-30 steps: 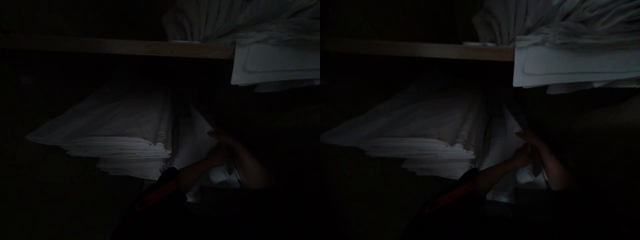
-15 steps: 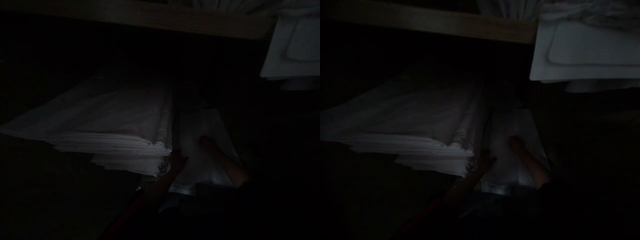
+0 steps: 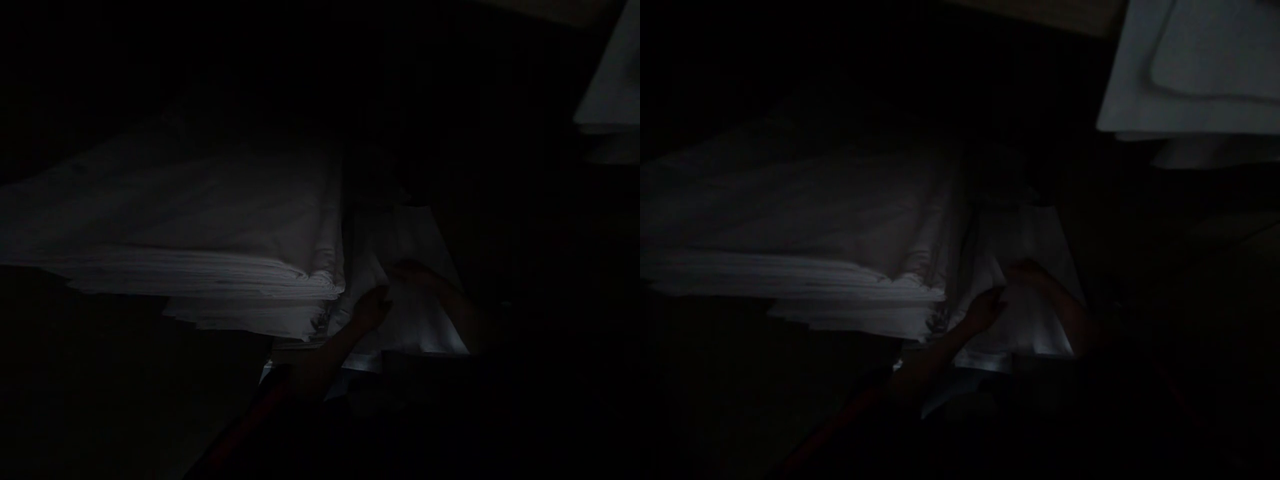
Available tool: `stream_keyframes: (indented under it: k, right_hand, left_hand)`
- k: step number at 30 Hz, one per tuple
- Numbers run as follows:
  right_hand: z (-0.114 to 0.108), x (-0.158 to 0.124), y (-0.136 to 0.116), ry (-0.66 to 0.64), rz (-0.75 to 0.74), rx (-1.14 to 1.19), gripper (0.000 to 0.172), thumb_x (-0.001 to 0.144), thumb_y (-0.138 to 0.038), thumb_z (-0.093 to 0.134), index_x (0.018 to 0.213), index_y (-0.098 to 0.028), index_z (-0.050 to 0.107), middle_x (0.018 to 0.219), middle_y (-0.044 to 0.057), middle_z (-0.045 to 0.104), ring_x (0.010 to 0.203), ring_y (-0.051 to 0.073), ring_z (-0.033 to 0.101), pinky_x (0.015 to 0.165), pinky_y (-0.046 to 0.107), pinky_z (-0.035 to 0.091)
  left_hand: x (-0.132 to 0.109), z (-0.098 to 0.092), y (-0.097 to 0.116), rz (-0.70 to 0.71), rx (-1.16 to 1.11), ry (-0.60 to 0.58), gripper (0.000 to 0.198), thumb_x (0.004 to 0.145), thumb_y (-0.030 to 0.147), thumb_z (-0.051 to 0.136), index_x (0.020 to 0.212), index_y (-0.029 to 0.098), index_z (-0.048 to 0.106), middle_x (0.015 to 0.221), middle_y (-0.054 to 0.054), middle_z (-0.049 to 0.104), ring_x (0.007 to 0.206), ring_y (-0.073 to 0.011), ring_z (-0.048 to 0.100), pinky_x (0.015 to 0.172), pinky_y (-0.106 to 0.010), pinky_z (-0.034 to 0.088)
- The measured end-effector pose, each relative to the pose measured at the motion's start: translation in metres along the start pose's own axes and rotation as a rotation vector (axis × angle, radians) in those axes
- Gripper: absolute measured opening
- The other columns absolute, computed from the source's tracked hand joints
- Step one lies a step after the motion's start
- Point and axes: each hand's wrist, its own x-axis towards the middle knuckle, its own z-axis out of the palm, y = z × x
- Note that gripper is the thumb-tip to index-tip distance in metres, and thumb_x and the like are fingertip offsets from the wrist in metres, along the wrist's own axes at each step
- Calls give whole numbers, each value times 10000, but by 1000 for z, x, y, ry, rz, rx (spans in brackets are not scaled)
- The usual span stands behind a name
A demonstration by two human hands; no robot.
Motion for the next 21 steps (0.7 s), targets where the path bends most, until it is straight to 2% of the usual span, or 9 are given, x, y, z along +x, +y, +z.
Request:
stream_keyframes:
  k: [2, 4, 8, 10, 13, 15, 17, 19, 21]
  right_hand:
    - [6, 1, -2, -9, -45, 172, 485, 794, -593, 548, 671, -131, 627, 631, 50, 605, 628, 174, 580, 584, 261, 425]
    - [15, 2, 2, 54, -5, 221, 346, 754, -462, 642, 650, -135, 600, 653, 54, 609, 653, 180, 580, 589, 263, 422]
    - [27, 4, 18, 133, 34, 319, 201, 754, -334, 632, 745, -132, 629, 777, 73, 666, 802, 201, 620, 666, 260, 466]
    - [29, 4, 25, 117, 21, 408, 227, 744, -352, 639, 791, -130, 648, 811, 67, 687, 823, 209, 637, 680, 268, 490]
    - [29, 3, 27, 75, 6, 553, 288, 731, -352, 658, 900, -120, 670, 911, 84, 713, 843, 225, 660, 700, 297, 523]
    - [28, 2, 26, 51, 10, 630, 305, 736, -331, 659, 951, -115, 672, 952, 96, 719, 854, 230, 671, 708, 307, 537]
    - [24, -1, 27, 35, 30, 680, 295, 744, -312, 657, 963, -115, 672, 963, 100, 722, 857, 232, 679, 697, 308, 546]
    - [18, -7, 32, 30, 63, 705, 269, 755, -299, 653, 957, -121, 673, 955, 106, 725, 848, 234, 684, 675, 304, 550]
    - [12, -13, 40, 44, 107, 736, 242, 755, -281, 661, 946, -131, 674, 949, 111, 727, 836, 232, 687, 664, 301, 552]
  left_hand:
    - [4, 4, 22, 103, 49, -64, 426, 879, 220, 469, 1297, 175, 532, 1330, -93, 561, 1196, -255, 542, 1021, -376, 418]
    - [8, 8, 35, 119, 38, -77, 386, 869, 204, 455, 1232, 168, 582, 1269, -107, 601, 1122, -285, 588, 952, -412, 462]
    - [6, 14, 28, 142, -123, -41, 322, 928, 278, 401, 1156, 178, 606, 1148, -70, 666, 1033, -217, 633, 892, -328, 493]
    - [5, 14, 17, 50, -293, 112, 279, 930, 303, 423, 1118, 178, 586, 1034, -51, 690, 944, -172, 651, 833, -278, 504]
    - [10, 12, 1, -228, -429, 281, 336, 803, 328, 644, 1073, 154, 546, 846, -40, 669, 828, -178, 650, 738, -267, 507]
    - [16, 12, -7, -366, -493, 243, 334, 715, 283, 734, 975, 149, 573, 798, -35, 650, 799, -185, 651, 701, -257, 509]
    - [19, 12, -15, -429, -585, 180, 179, 739, 216, 699, 862, 139, 594, 796, -41, 648, 744, -174, 658, 652, -245, 520]
    - [18, 13, -22, -458, -668, 152, 87, 812, 183, 606, 873, 121, 602, 805, -51, 656, 663, -154, 658, 592, -247, 537]
    - [14, 13, -28, -487, -755, 142, 144, 858, 192, 550, 965, 106, 596, 809, -58, 666, 623, -143, 658, 564, -253, 556]
